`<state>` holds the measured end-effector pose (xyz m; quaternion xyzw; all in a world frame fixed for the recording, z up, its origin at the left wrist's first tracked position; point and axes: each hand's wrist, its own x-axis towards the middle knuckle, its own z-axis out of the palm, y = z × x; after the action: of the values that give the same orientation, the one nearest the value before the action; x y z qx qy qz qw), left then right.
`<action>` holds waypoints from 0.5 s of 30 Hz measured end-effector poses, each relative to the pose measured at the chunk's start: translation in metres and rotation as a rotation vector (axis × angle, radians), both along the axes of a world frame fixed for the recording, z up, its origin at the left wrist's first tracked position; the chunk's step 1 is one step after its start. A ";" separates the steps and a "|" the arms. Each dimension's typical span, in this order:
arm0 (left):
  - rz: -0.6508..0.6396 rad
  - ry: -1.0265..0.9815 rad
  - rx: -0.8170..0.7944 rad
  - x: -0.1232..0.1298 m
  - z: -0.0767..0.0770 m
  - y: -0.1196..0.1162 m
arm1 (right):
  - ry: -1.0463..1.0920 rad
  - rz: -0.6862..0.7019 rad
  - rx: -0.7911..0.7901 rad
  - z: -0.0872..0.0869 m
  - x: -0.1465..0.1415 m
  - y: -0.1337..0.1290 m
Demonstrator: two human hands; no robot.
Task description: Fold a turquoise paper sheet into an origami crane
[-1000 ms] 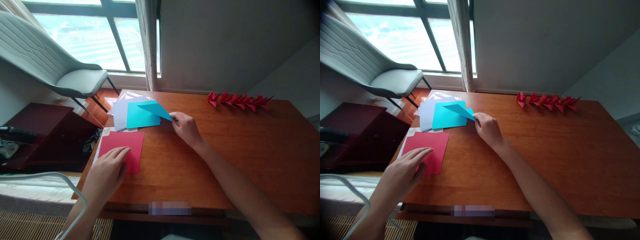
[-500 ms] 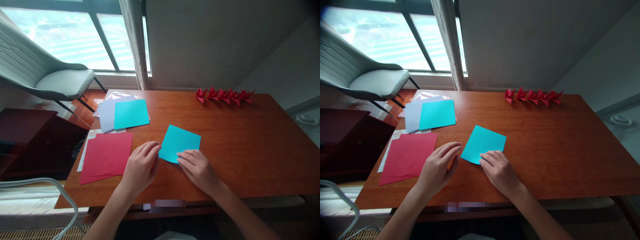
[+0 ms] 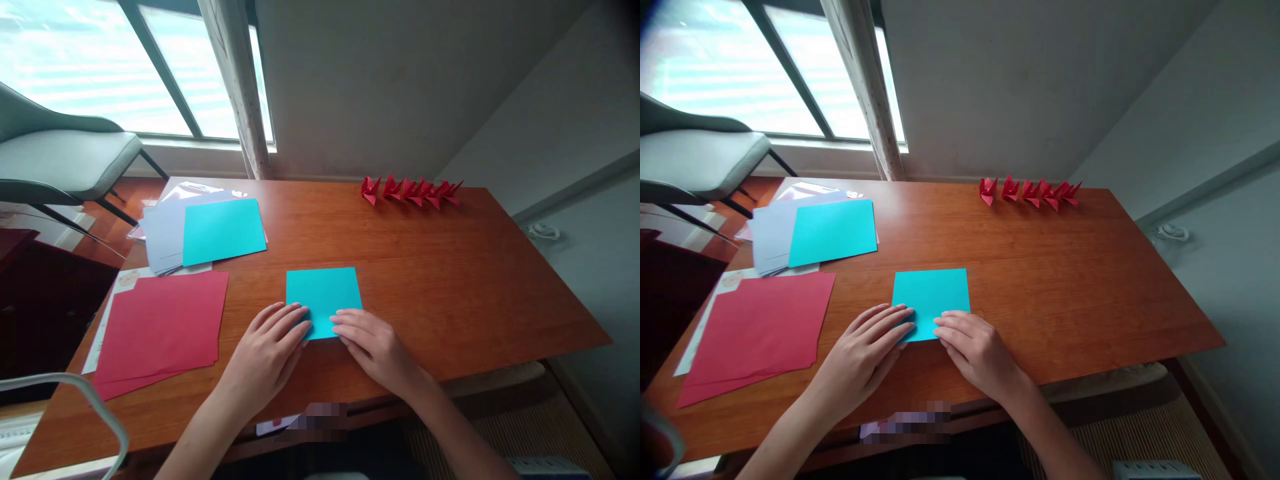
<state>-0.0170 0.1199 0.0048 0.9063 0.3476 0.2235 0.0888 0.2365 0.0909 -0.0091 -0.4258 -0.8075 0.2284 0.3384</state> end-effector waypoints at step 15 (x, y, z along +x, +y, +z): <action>0.218 -0.042 0.172 0.024 0.029 -0.034 | 0.154 -0.352 -0.457 0.011 0.001 0.011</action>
<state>0.0070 0.0859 0.0342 0.8625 0.4215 0.2798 -0.0068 0.2374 0.1015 0.0022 -0.6060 -0.6208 0.3737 0.3283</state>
